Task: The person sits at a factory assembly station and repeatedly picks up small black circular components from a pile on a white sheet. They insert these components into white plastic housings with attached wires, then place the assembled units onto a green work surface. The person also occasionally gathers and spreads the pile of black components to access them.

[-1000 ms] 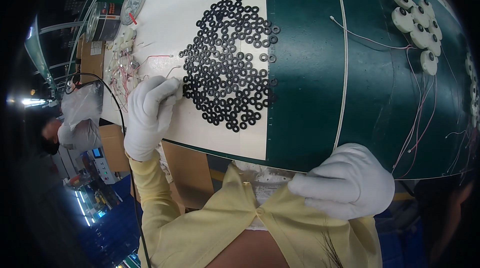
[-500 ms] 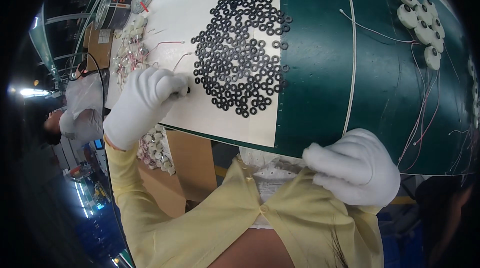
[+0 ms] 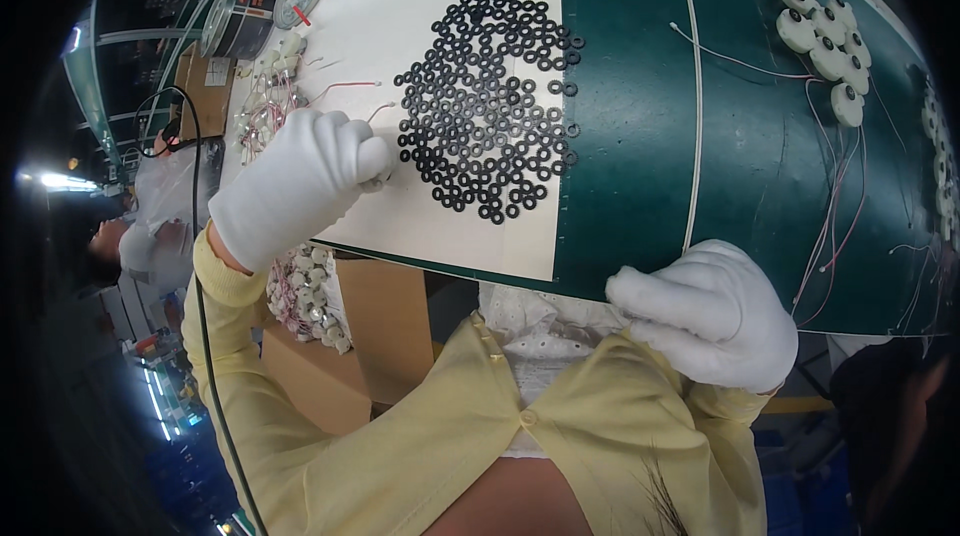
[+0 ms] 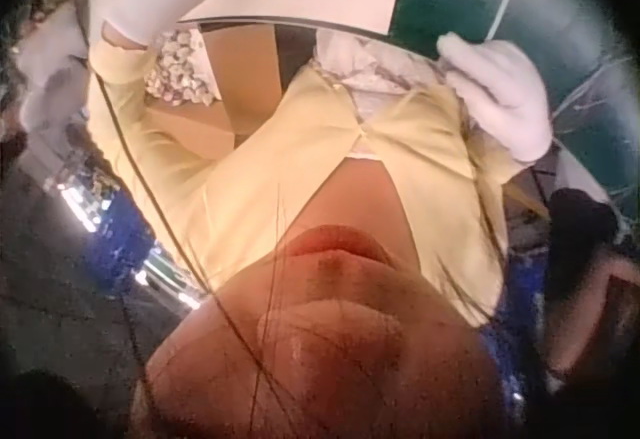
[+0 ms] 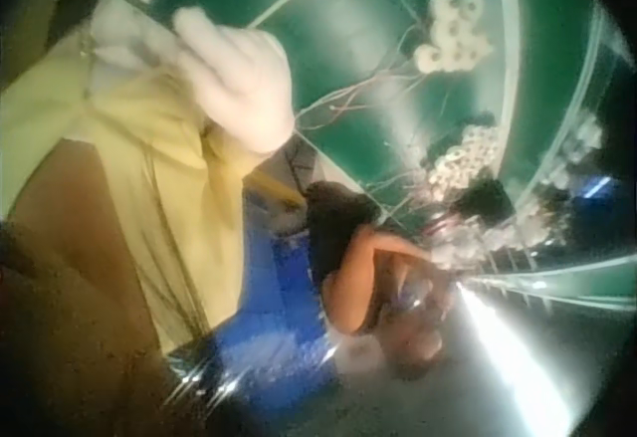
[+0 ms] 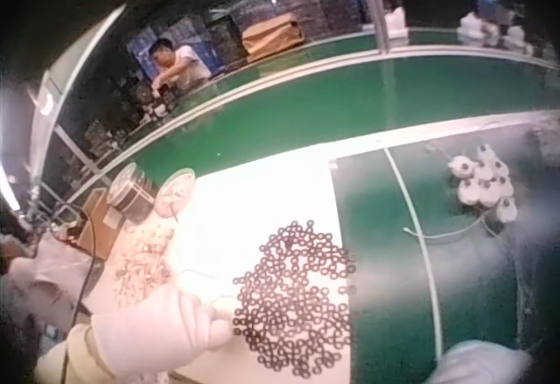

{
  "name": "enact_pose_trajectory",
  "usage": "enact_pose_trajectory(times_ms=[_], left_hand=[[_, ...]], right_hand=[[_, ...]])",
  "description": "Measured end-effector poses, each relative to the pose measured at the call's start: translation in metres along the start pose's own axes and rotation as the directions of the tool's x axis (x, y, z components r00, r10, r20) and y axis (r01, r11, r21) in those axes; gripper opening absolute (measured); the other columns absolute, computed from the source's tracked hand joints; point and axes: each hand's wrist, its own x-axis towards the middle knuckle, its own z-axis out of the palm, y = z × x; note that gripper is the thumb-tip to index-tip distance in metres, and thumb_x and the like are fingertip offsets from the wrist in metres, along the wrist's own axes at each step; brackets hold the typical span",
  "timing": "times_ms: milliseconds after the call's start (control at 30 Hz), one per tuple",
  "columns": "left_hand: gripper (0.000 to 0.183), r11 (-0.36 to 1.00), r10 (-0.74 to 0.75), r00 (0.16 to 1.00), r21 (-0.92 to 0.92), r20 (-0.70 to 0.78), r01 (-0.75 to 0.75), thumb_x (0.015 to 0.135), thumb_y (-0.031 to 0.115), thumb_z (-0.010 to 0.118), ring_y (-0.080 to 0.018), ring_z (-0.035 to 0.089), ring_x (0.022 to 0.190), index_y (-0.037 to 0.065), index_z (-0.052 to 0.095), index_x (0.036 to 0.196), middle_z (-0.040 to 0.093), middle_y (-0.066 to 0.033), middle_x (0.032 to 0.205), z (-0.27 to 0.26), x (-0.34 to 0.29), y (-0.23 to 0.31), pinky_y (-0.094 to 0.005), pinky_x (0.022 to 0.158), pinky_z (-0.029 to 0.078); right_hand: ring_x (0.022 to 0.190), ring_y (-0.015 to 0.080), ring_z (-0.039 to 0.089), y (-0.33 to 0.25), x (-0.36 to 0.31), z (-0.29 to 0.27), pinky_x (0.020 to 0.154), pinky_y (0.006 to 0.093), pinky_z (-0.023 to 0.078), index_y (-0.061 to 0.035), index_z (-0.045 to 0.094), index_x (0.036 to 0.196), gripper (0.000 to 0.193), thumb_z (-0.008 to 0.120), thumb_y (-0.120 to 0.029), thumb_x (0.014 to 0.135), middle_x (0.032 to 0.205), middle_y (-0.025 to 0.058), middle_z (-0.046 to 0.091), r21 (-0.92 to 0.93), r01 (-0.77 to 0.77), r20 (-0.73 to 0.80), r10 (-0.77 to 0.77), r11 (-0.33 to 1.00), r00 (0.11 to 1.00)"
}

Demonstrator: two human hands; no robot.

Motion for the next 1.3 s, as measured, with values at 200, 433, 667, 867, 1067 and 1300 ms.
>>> enact_pose_trajectory(times_ms=[200, 433, 667, 867, 1067, 1300], left_hand=[[0.019, 0.990, -0.017, 0.996, -0.139, -0.090, 0.004, 0.081, 0.011, 0.073, -0.0270, 0.062, 0.069, 0.014, 0.056, 0.090, 0.061, -0.0046, 0.075, 0.006, -0.004, -0.001, -0.0397, 0.059, 0.048], [0.024, 0.647, 0.020, 0.998, -0.760, -0.057, -0.056, 0.078, 0.002, 0.075, -0.0294, 0.067, 0.079, 0.010, 0.058, 0.092, 0.071, -0.0047, 0.091, 0.018, -0.007, -0.013, -0.0386, 0.070, 0.053], [0.029, 0.710, -0.018, 0.997, -0.704, -0.071, -0.037, 0.076, 0.000, 0.076, -0.0292, 0.069, 0.082, 0.009, 0.058, 0.097, 0.073, -0.0057, 0.096, 0.013, -0.013, -0.010, -0.0387, 0.071, 0.053], [0.019, 0.739, -0.242, 0.938, -0.673, -0.249, 0.011, 0.080, 0.006, 0.077, -0.0291, 0.067, 0.075, 0.008, 0.063, 0.094, 0.070, -0.0060, 0.083, 0.023, -0.019, -0.008, -0.0399, 0.067, 0.052], [0.019, 0.710, -0.279, 0.925, -0.704, -0.258, 0.018, 0.081, 0.007, 0.077, -0.0275, 0.067, 0.075, 0.007, 0.065, 0.096, 0.071, -0.0061, 0.084, 0.027, -0.019, -0.003, -0.0390, 0.067, 0.052], [0.024, 0.733, -0.329, 0.922, -0.671, -0.206, 0.112, 0.081, 0.006, 0.078, -0.0264, 0.069, 0.072, 0.006, 0.064, 0.100, 0.073, -0.0070, 0.089, 0.028, -0.022, 0.006, -0.0372, 0.065, 0.053]], right_hand=[[0.060, 0.0346, 0.063, 0.009, -0.007, 0.007, 0.050, 0.0423, 0.040, 0.0017, 0.063, 0.123, 0.043, 0.073, -0.003, 0.081, 0.076, 0.0141, 0.068, 0.018, 0.027, -0.028, -0.026, 0.999, 0.999], [0.056, 0.0324, 0.063, 0.005, -0.003, 0.005, 0.047, 0.0409, 0.040, -0.0008, 0.063, 0.124, 0.048, 0.075, -0.003, 0.078, 0.073, 0.0124, 0.068, -0.044, 0.040, -0.047, -0.042, 0.998, 0.998], [0.056, 0.0313, 0.063, 0.002, -0.001, 0.000, 0.046, 0.0409, 0.039, -0.0010, 0.065, 0.121, 0.048, 0.078, -0.007, 0.076, 0.072, 0.0110, 0.067, -0.010, -0.019, 0.009, 0.019, 1.000, 1.000], [0.058, 0.0315, 0.064, 0.001, -0.001, -0.005, 0.049, 0.0415, 0.039, -0.0019, 0.065, 0.121, 0.049, 0.080, -0.011, 0.075, 0.073, 0.0102, 0.067, -0.025, -0.051, 0.064, 0.052, 0.998, 0.997], [0.057, 0.0315, 0.063, 0.000, -0.002, -0.005, 0.049, 0.0412, 0.038, -0.0016, 0.066, 0.120, 0.048, 0.080, -0.012, 0.075, 0.073, 0.0102, 0.067, -0.016, -0.066, 0.077, 0.067, 0.998, 0.995], [0.054, 0.0313, 0.061, 0.002, 0.004, -0.006, 0.046, 0.0405, 0.037, 0.0006, 0.066, 0.116, 0.045, 0.079, -0.011, 0.075, 0.070, 0.0106, 0.065, -0.004, -0.042, 0.084, 0.042, 0.999, 0.996]])
